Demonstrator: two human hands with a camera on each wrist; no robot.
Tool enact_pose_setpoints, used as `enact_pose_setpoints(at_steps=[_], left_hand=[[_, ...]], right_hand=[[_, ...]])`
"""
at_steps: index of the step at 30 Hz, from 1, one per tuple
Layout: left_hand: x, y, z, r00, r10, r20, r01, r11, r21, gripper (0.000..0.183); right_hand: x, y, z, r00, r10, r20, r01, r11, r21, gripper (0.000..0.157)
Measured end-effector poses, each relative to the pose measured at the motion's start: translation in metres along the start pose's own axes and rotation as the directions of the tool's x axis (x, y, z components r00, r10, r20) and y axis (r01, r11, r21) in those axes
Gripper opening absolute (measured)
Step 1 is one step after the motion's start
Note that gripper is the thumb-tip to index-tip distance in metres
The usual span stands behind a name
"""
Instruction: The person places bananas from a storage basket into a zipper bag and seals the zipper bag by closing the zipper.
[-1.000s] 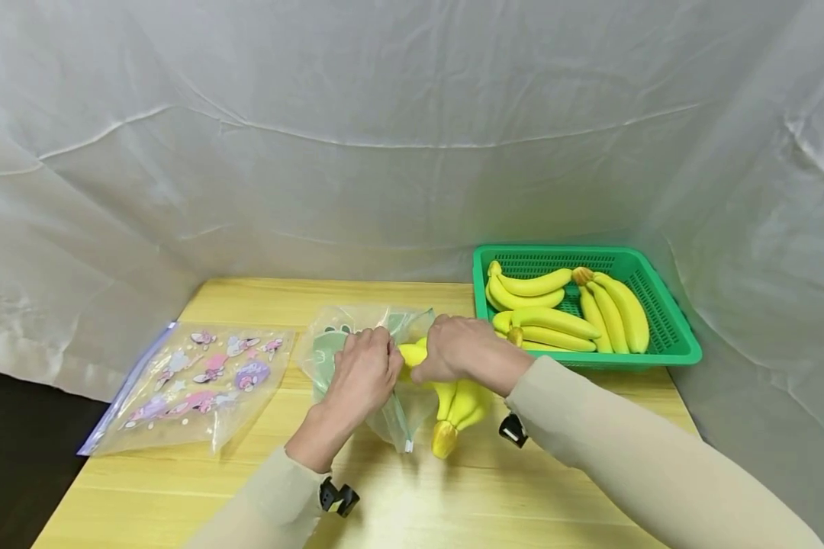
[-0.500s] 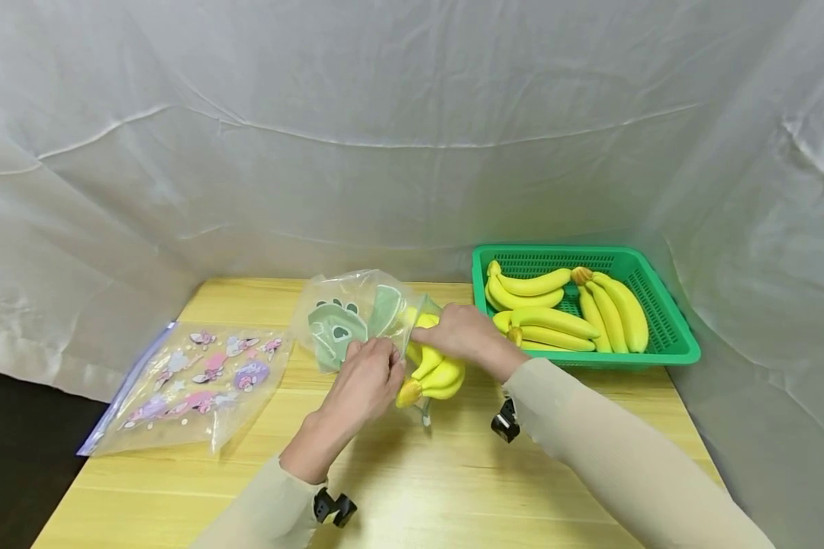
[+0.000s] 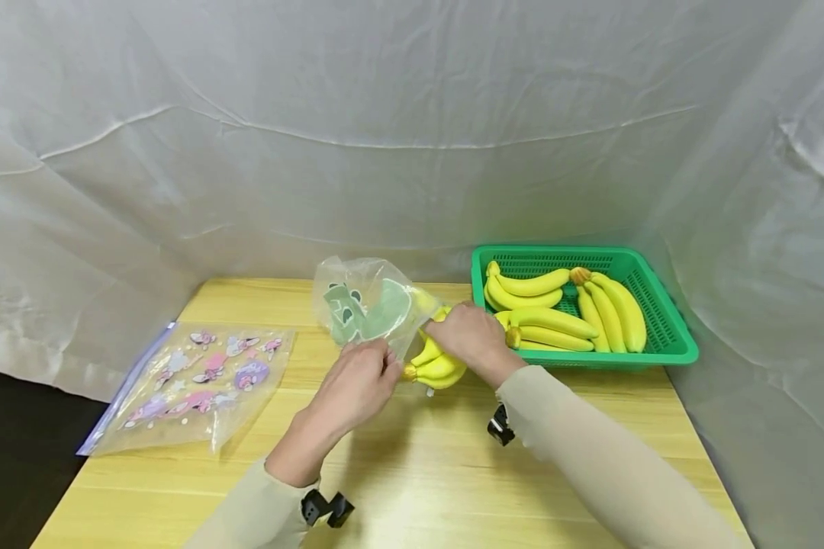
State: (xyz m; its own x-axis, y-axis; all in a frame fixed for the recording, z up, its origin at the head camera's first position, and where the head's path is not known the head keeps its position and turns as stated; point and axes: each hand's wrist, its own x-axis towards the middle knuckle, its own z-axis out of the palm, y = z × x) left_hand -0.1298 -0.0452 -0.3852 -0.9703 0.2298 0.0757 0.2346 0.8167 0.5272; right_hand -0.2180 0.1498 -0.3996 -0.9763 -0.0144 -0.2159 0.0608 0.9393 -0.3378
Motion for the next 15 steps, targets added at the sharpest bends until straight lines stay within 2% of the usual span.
enact_pose_setpoints(at_steps=[5, 7, 9, 11, 15], left_hand=[[0.011, 0.002, 0.006, 0.991, -0.063, -0.116, 0.059, 0.998, -0.038, 0.023], [0.015, 0.001, 0.007, 0.987, -0.079, -0.138, 0.071, 0.996, -0.063, 0.023], [0.017, 0.002, 0.008, 0.986, -0.077, -0.148, 0.066, 0.994, -0.083, 0.023], [0.018, 0.004, 0.008, 0.988, -0.057, -0.144, 0.043, 0.994, -0.096, 0.021], [0.017, 0.007, 0.009, 0.991, -0.004, -0.132, -0.009, 0.995, -0.098, 0.020]], right_hand=[[-0.013, -0.014, -0.004, 0.998, -0.049, -0.027, 0.051, 0.997, 0.054, 0.058], [-0.020, -0.020, -0.005, 0.994, -0.105, -0.043, 0.107, 0.993, 0.055, 0.059], [-0.027, -0.025, -0.002, 0.981, -0.169, -0.095, 0.172, 0.985, 0.021, 0.061], [-0.032, -0.028, 0.005, 0.954, -0.240, -0.180, 0.236, 0.971, -0.046, 0.062], [-0.035, -0.030, 0.024, 0.861, -0.378, -0.340, 0.319, 0.923, -0.217, 0.046]])
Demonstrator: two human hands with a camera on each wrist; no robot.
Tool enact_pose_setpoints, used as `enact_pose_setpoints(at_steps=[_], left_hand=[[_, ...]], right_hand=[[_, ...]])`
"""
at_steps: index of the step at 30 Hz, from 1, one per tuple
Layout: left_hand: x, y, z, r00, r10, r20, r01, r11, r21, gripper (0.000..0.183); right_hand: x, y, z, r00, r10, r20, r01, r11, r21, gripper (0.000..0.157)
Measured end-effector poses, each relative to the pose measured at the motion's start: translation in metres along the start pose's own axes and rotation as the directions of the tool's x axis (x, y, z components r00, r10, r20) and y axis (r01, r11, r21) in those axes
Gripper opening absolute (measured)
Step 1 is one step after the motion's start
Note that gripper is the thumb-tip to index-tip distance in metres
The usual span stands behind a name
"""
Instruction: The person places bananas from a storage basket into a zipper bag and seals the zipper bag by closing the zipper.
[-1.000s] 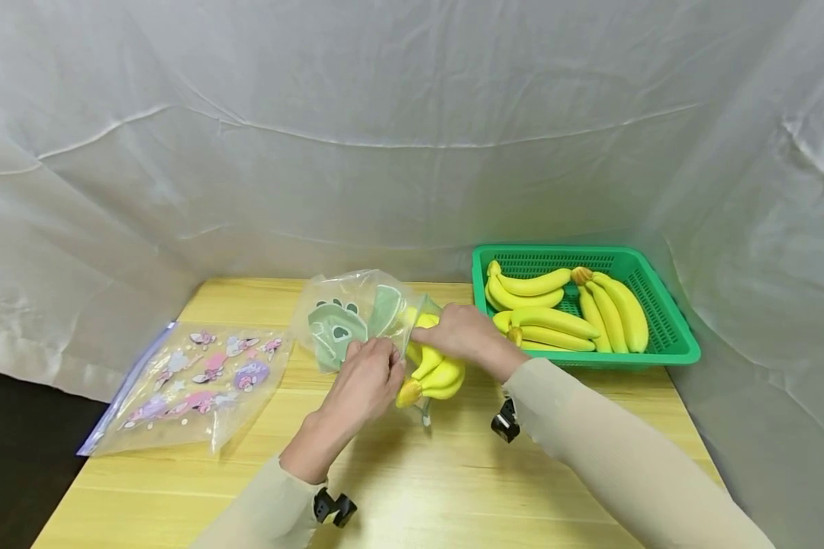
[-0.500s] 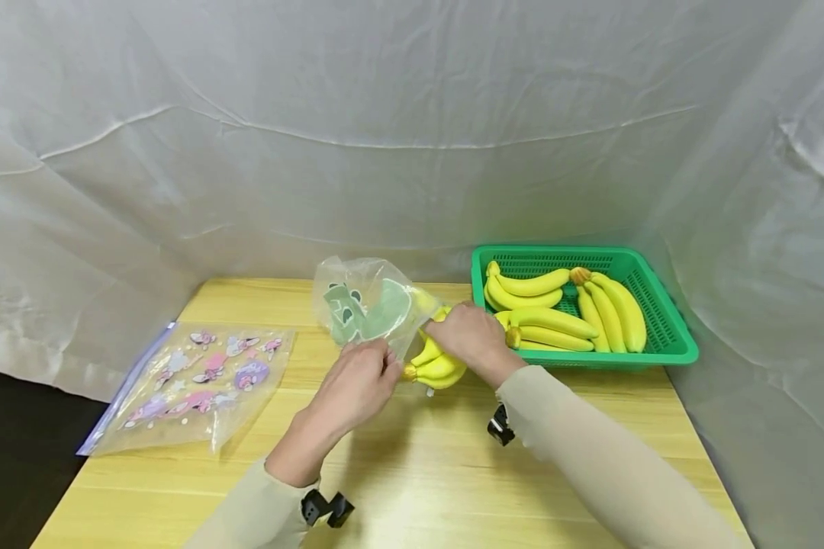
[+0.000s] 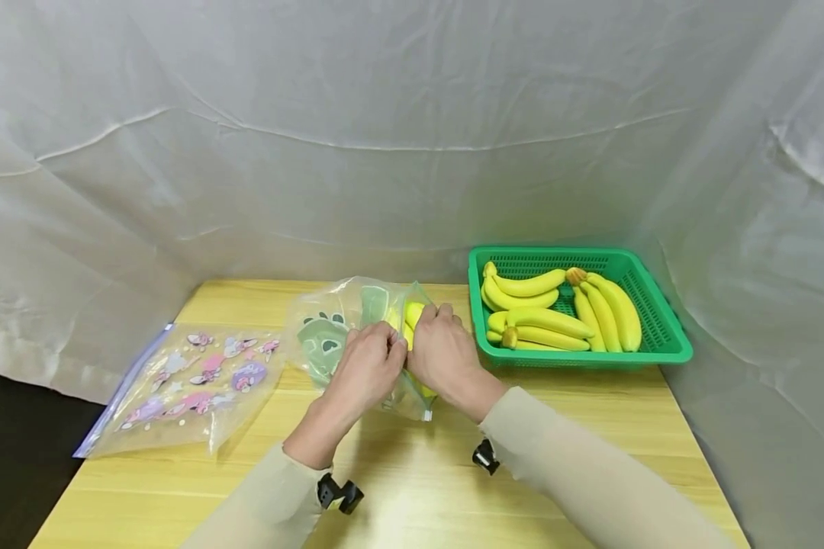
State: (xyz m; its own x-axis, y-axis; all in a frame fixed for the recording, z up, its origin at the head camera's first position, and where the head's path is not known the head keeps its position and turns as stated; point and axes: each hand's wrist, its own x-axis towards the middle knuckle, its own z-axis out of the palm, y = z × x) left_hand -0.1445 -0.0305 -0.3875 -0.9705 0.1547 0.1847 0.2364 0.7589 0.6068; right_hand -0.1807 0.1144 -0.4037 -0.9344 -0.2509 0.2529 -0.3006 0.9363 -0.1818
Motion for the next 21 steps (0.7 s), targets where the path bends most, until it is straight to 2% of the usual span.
enact_pose_setpoints(at_steps=[2, 4, 10, 17, 21], left_hand=[[-0.001, 0.000, 0.000, 1.000, 0.012, 0.002, -0.012, 1.000, 0.009, 0.019], [-0.001, -0.001, 0.000, 1.000, -0.008, 0.001, 0.008, 0.999, 0.034, 0.019], [0.001, -0.012, 0.006, 0.994, -0.110, -0.003, 0.109, 0.986, 0.129, 0.020], [0.004, -0.027, 0.012, 0.987, -0.161, 0.024, 0.157, 0.981, 0.110, 0.022], [0.004, -0.038, 0.015, 0.980, -0.194, 0.049, 0.188, 0.976, 0.108, 0.023]], right_hand=[[0.000, -0.002, 0.009, 0.998, -0.031, -0.052, 0.028, 0.998, -0.055, 0.039], [0.001, -0.003, 0.015, 0.998, -0.027, -0.061, 0.021, 0.996, -0.092, 0.037], [0.005, -0.012, 0.030, 0.999, 0.018, 0.032, -0.013, 0.989, -0.147, 0.033], [0.007, -0.022, 0.047, 0.992, 0.033, 0.118, -0.011, 0.983, -0.182, 0.033], [0.006, -0.025, 0.057, 0.992, 0.046, 0.119, -0.023, 0.982, -0.188, 0.037]])
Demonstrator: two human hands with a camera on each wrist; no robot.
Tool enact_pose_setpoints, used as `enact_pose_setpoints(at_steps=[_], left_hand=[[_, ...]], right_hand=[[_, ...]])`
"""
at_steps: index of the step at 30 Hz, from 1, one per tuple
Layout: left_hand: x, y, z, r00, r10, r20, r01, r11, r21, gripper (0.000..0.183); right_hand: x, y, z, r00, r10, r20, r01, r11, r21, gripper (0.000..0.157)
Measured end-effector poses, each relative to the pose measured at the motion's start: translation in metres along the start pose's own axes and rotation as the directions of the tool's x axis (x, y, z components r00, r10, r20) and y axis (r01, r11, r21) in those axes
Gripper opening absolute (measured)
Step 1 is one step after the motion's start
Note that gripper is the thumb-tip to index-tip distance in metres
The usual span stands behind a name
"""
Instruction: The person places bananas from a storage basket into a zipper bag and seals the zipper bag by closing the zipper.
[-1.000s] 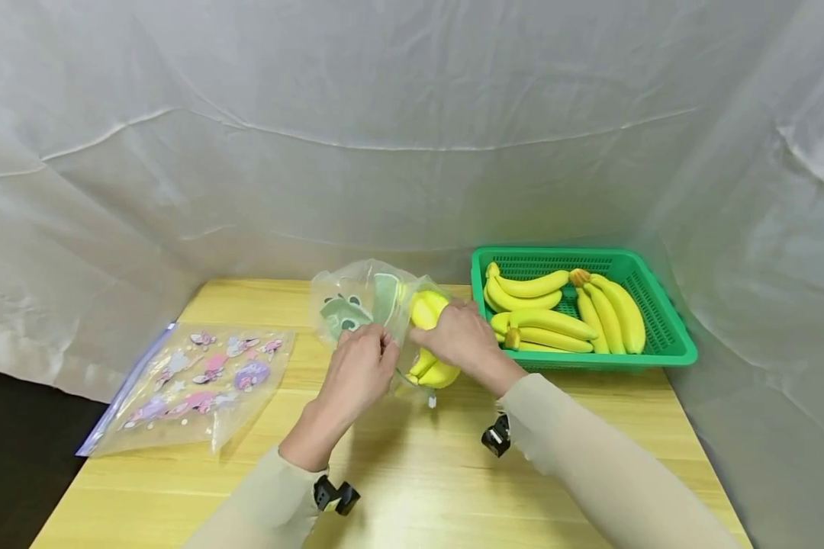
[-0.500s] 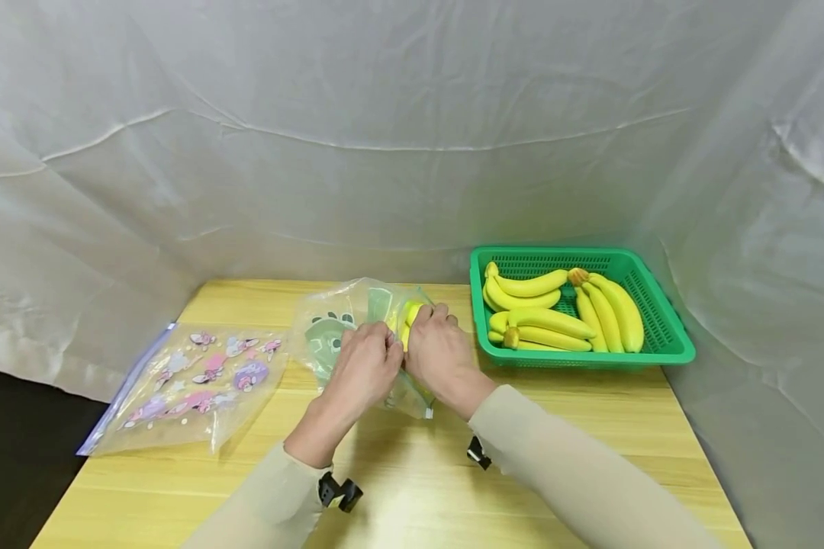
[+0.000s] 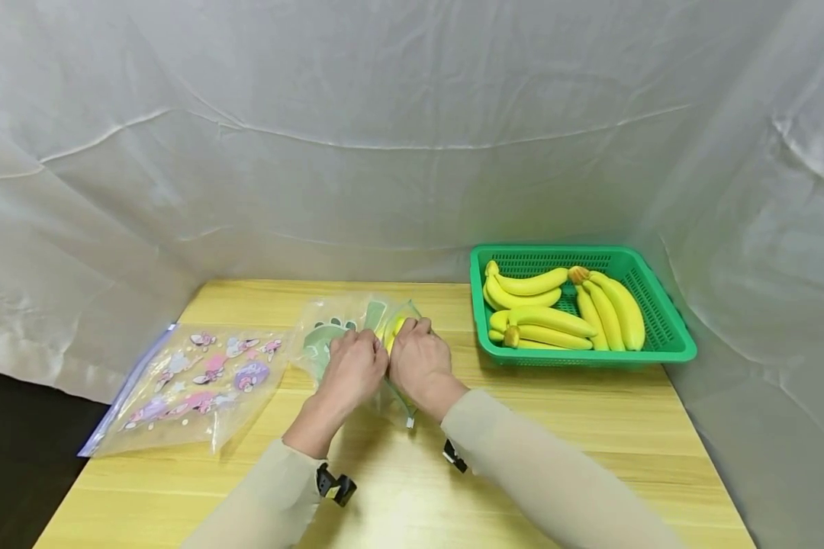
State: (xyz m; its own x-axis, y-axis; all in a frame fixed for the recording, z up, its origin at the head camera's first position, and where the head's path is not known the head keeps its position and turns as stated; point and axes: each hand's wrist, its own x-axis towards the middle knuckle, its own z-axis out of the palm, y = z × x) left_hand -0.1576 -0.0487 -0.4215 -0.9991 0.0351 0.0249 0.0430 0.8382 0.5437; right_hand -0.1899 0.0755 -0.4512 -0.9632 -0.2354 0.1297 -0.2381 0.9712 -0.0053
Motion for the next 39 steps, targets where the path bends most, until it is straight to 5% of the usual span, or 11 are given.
enact_pose_setpoints(at_steps=[4, 7, 10, 14, 19, 24, 26, 32, 39], left_hand=[[0.003, -0.010, 0.003, 0.999, -0.045, 0.025, 0.045, 0.999, 0.007, 0.023], [0.004, -0.017, 0.002, 0.995, -0.091, 0.041, 0.090, 0.996, 0.026, 0.025], [0.005, -0.024, 0.000, 0.990, -0.134, 0.049, 0.132, 0.990, 0.040, 0.028], [0.006, -0.034, -0.002, 0.978, -0.196, 0.072, 0.192, 0.980, 0.054, 0.030], [0.005, -0.043, -0.003, 0.968, -0.233, 0.090, 0.227, 0.971, 0.069, 0.037], [0.005, -0.044, -0.003, 0.969, -0.228, 0.091, 0.223, 0.972, 0.069, 0.036], [0.006, -0.044, -0.003, 0.970, -0.229, 0.087, 0.223, 0.972, 0.073, 0.035], [0.006, -0.041, -0.001, 0.970, -0.230, 0.080, 0.224, 0.972, 0.074, 0.036], [0.002, -0.037, -0.004, 0.981, -0.184, 0.058, 0.181, 0.982, 0.043, 0.030]], right_hand=[[0.001, -0.004, 0.001, 0.998, 0.005, 0.061, -0.008, 0.999, 0.049, 0.055], [0.002, 0.000, -0.004, 0.987, -0.018, 0.158, -0.012, 0.982, 0.186, 0.069], [0.003, 0.010, -0.009, 0.976, -0.067, 0.206, -0.017, 0.923, 0.384, 0.060], [0.004, 0.028, -0.008, 0.978, -0.113, 0.175, 0.001, 0.842, 0.540, 0.038], [0.002, 0.040, 0.001, 0.981, -0.051, 0.186, -0.065, 0.820, 0.568, 0.033], [-0.005, 0.043, 0.007, 0.944, 0.059, 0.326, -0.224, 0.838, 0.497, 0.071], [-0.007, 0.044, 0.009, 0.926, 0.041, 0.374, -0.239, 0.831, 0.502, 0.073], [-0.009, 0.043, 0.015, 0.895, -0.042, 0.444, -0.282, 0.718, 0.636, 0.040], [-0.010, 0.037, 0.017, 0.914, 0.020, 0.405, -0.325, 0.635, 0.701, 0.034]])
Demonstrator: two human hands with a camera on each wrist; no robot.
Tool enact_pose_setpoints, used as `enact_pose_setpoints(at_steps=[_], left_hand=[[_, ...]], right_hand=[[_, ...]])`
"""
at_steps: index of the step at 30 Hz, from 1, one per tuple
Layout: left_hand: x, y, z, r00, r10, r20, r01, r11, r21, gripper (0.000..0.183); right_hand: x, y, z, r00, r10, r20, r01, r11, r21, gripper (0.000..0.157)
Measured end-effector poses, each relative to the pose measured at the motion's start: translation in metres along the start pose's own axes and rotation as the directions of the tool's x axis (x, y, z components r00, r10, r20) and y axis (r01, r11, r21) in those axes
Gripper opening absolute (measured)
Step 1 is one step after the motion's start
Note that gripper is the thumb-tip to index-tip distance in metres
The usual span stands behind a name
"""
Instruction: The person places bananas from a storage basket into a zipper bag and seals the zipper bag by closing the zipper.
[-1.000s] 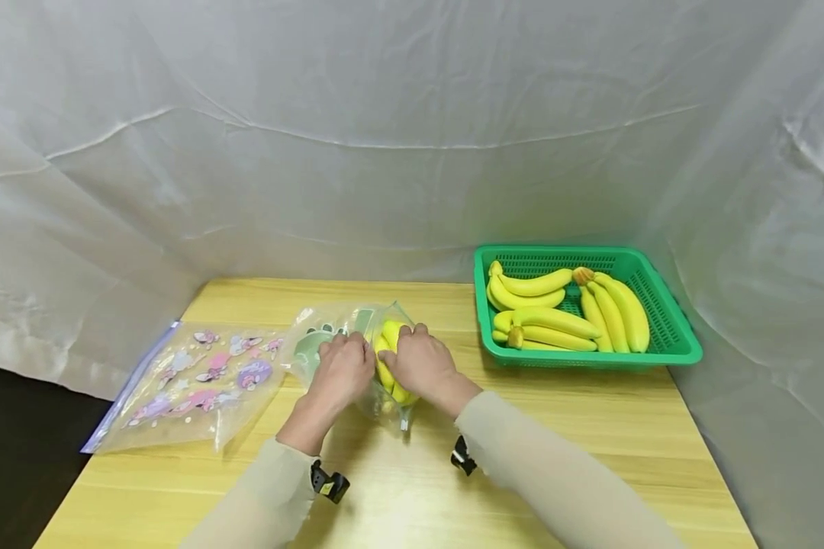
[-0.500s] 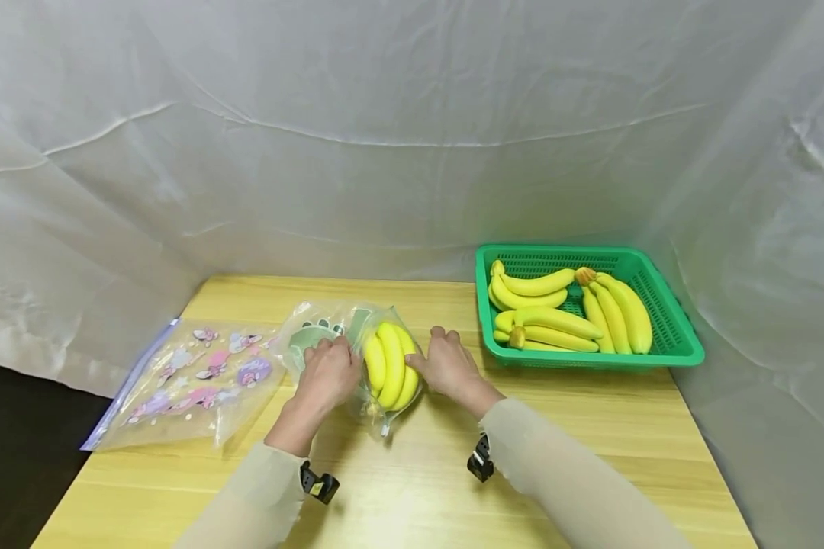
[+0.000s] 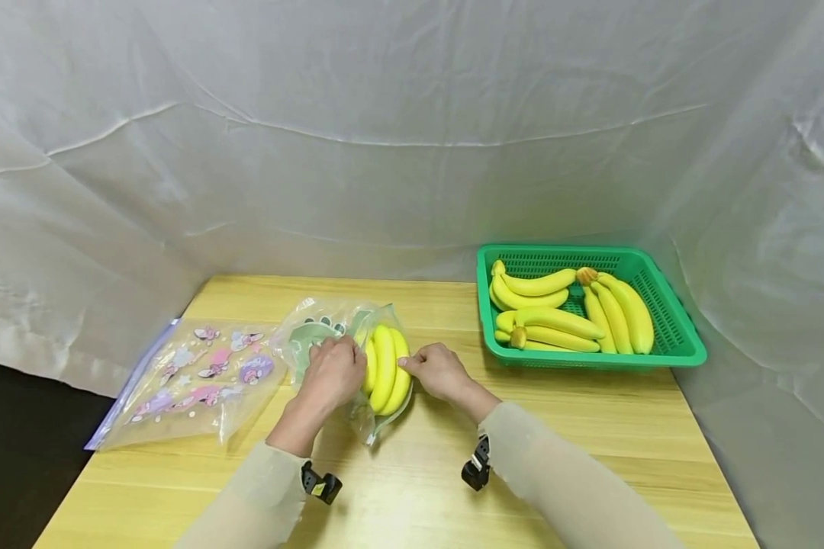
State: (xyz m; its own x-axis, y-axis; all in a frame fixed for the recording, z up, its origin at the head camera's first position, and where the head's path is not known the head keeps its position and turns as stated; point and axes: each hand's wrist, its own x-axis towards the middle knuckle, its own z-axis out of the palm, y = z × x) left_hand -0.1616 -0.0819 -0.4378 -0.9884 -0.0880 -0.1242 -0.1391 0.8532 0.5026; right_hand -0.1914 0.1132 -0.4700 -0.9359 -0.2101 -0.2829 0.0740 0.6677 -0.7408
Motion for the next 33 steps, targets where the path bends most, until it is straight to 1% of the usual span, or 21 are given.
enact_pose_setpoints(at_steps=[2, 5, 7, 9, 12, 14, 17, 19, 20, 23, 27, 31, 33], left_hand=[[-0.001, 0.001, -0.003, 1.000, 0.018, -0.006, -0.019, 1.000, -0.019, 0.028], [-0.004, 0.003, -0.007, 0.999, 0.044, -0.017, -0.045, 0.998, -0.051, 0.025], [-0.005, 0.004, -0.009, 0.998, 0.052, -0.018, -0.053, 0.997, -0.059, 0.025], [-0.005, 0.004, -0.009, 0.999, 0.051, -0.017, -0.052, 0.997, -0.059, 0.025], [-0.004, 0.003, -0.008, 0.999, 0.037, -0.006, -0.038, 0.998, -0.049, 0.027], [-0.003, 0.002, -0.008, 1.000, 0.026, 0.000, -0.026, 0.999, -0.042, 0.027], [-0.002, 0.001, -0.008, 1.000, 0.020, 0.001, -0.020, 0.999, -0.035, 0.025], [-0.002, 0.001, -0.007, 1.000, 0.024, 0.002, -0.023, 0.999, -0.035, 0.023], [-0.002, 0.001, -0.007, 1.000, 0.027, 0.001, -0.027, 0.999, -0.036, 0.024], [-0.003, 0.001, -0.006, 0.999, 0.033, -0.002, -0.033, 0.999, -0.034, 0.026], [-0.003, 0.001, -0.005, 1.000, 0.025, -0.010, -0.026, 0.999, -0.023, 0.028], [-0.002, 0.000, -0.004, 1.000, 0.014, -0.011, -0.014, 1.000, 0.001, 0.030], [-0.002, 0.001, -0.004, 1.000, 0.009, -0.009, -0.009, 1.000, 0.014, 0.031]], right_hand=[[0.000, -0.002, -0.001, 0.999, -0.003, -0.037, 0.004, 1.000, 0.019, 0.033], [0.001, -0.007, -0.005, 0.995, -0.038, -0.092, 0.041, 0.999, 0.023, 0.033], [0.000, -0.010, -0.008, 0.992, -0.058, -0.111, 0.058, 0.998, 0.001, 0.030], [0.000, -0.009, -0.010, 0.990, -0.059, -0.127, 0.053, 0.997, -0.049, 0.028], [-0.004, -0.004, -0.011, 0.991, -0.012, -0.131, -0.005, 0.991, -0.132, 0.023], [-0.006, 0.001, -0.010, 0.993, 0.015, -0.113, -0.035, 0.983, -0.181, 0.018], [-0.010, 0.004, -0.007, 0.998, 0.003, -0.056, -0.015, 0.977, -0.213, 0.012], [-0.011, 0.004, -0.004, 1.000, -0.015, -0.023, 0.010, 0.976, -0.216, 0.011], [-0.011, 0.003, -0.003, 0.999, -0.029, -0.019, 0.024, 0.975, -0.223, 0.011], [-0.010, 0.002, 0.002, 0.997, -0.061, -0.044, 0.047, 0.963, -0.265, 0.011], [-0.007, 0.002, 0.007, 0.993, -0.083, -0.085, 0.051, 0.945, -0.323, 0.019], [-0.003, 0.004, 0.009, 0.995, -0.064, -0.080, 0.037, 0.952, -0.304, 0.021], [-0.002, 0.005, 0.010, 0.994, -0.072, -0.087, 0.041, 0.949, -0.314, 0.021]])
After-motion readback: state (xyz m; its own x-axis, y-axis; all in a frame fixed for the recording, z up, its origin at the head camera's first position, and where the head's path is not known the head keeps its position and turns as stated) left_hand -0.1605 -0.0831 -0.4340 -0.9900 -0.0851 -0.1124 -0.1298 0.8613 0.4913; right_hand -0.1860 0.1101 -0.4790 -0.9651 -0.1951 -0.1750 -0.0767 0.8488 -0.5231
